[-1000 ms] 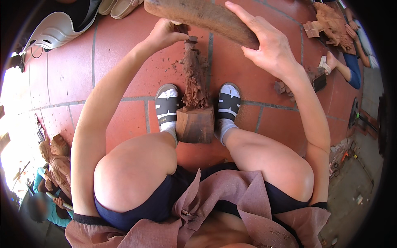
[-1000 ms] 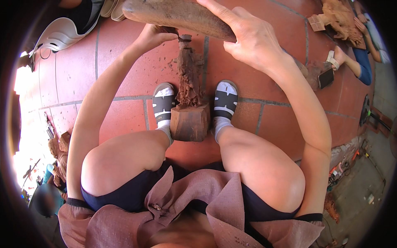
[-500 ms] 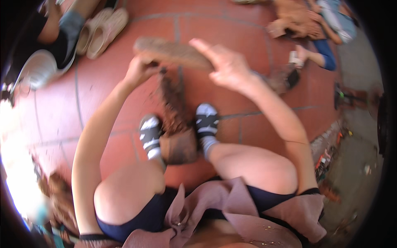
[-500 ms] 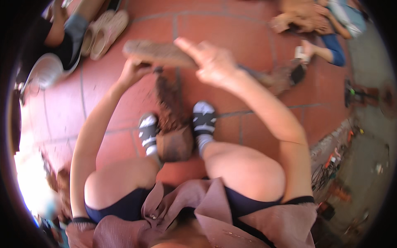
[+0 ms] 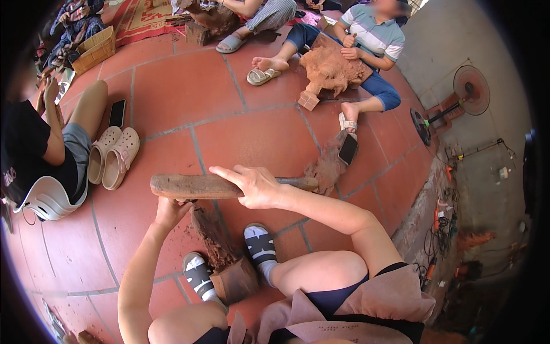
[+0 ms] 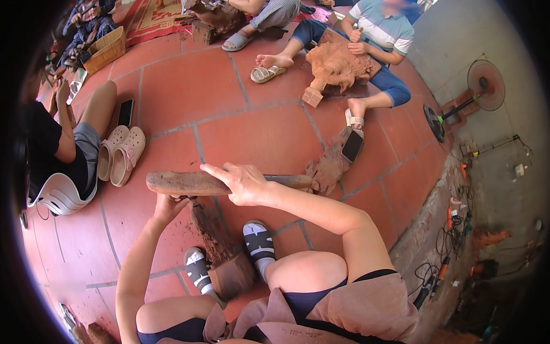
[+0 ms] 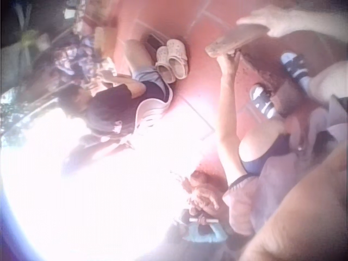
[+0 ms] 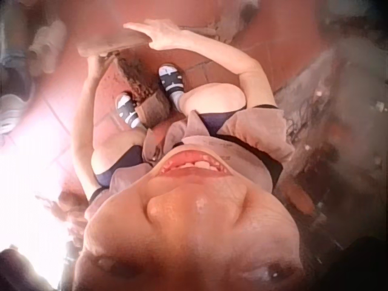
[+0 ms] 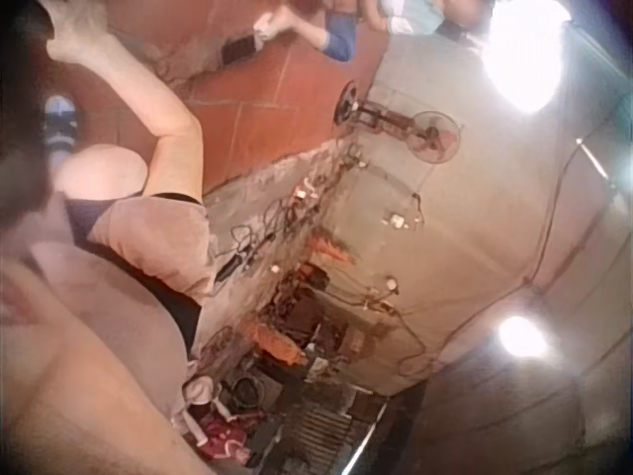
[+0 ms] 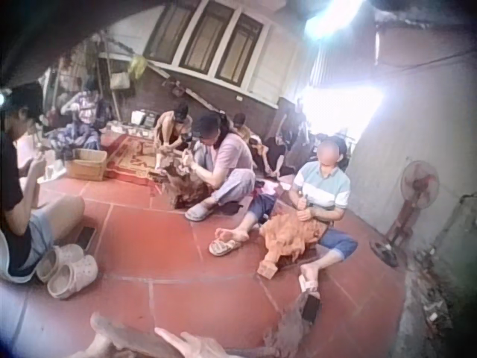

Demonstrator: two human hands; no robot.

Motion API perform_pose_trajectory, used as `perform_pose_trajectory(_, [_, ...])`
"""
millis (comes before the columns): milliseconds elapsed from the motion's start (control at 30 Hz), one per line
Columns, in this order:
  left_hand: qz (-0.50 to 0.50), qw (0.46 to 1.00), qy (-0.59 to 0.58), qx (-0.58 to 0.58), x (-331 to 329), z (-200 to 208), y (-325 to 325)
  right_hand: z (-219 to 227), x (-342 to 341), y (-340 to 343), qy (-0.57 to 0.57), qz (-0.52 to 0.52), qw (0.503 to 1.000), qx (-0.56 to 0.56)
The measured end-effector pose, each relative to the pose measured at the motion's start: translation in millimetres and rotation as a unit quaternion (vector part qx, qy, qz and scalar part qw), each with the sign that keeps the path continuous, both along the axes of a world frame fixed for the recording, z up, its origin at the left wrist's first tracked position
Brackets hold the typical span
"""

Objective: The person sits on the floor and carves a piece of wood using a chisel and a wooden mallet. They repeatedly strike the chisel to shape the wood, occasionally pausing to adjust the tool or inspect the work.

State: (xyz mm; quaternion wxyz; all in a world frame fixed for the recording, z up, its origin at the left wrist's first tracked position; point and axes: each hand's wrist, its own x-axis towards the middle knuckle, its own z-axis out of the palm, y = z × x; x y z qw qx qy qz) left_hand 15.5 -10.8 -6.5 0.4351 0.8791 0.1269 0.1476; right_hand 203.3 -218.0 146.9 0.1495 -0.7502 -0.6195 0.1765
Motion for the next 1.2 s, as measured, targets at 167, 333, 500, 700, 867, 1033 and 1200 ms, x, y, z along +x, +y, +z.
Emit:
perform_pose_trajectory(167, [0.014,0.999,0.004,0.044,2.2,21.3,-13.7,2.7,-1.1,-2.7,-0.001,0.012,1.000,0.025])
perform_pose_trajectory(333, [0.001,0.998,-0.009,0.058,4.6,23.2,-12.8,0.4,1.4,-6.7,0.009,0.011,0.999,0.050])
perform_pose_trajectory(500, [0.016,1.000,0.016,0.001,5.4,10.3,-0.9,-3.0,2.5,-6.5,0.003,0.011,0.999,0.050])
perform_pose_trajectory(700, [0.034,0.987,0.010,-0.154,13.0,16.9,-5.5,-8.2,5.6,-14.4,-0.015,0.007,0.999,0.036])
perform_pose_trajectory(867, [0.058,0.983,-0.006,-0.173,11.6,2.2,-5.6,-15.1,9.4,-9.2,-0.055,0.015,0.998,0.009])
perform_pose_trajectory(1033, [0.031,0.988,0.047,-0.146,9.7,5.3,-1.7,-15.3,9.6,-13.9,-0.005,-0.008,0.999,0.049])
perform_pose_trajectory(1200, [0.044,0.987,0.031,-0.151,10.1,1.7,-4.0,-18.0,10.4,-14.7,-0.010,-0.010,0.999,0.040])
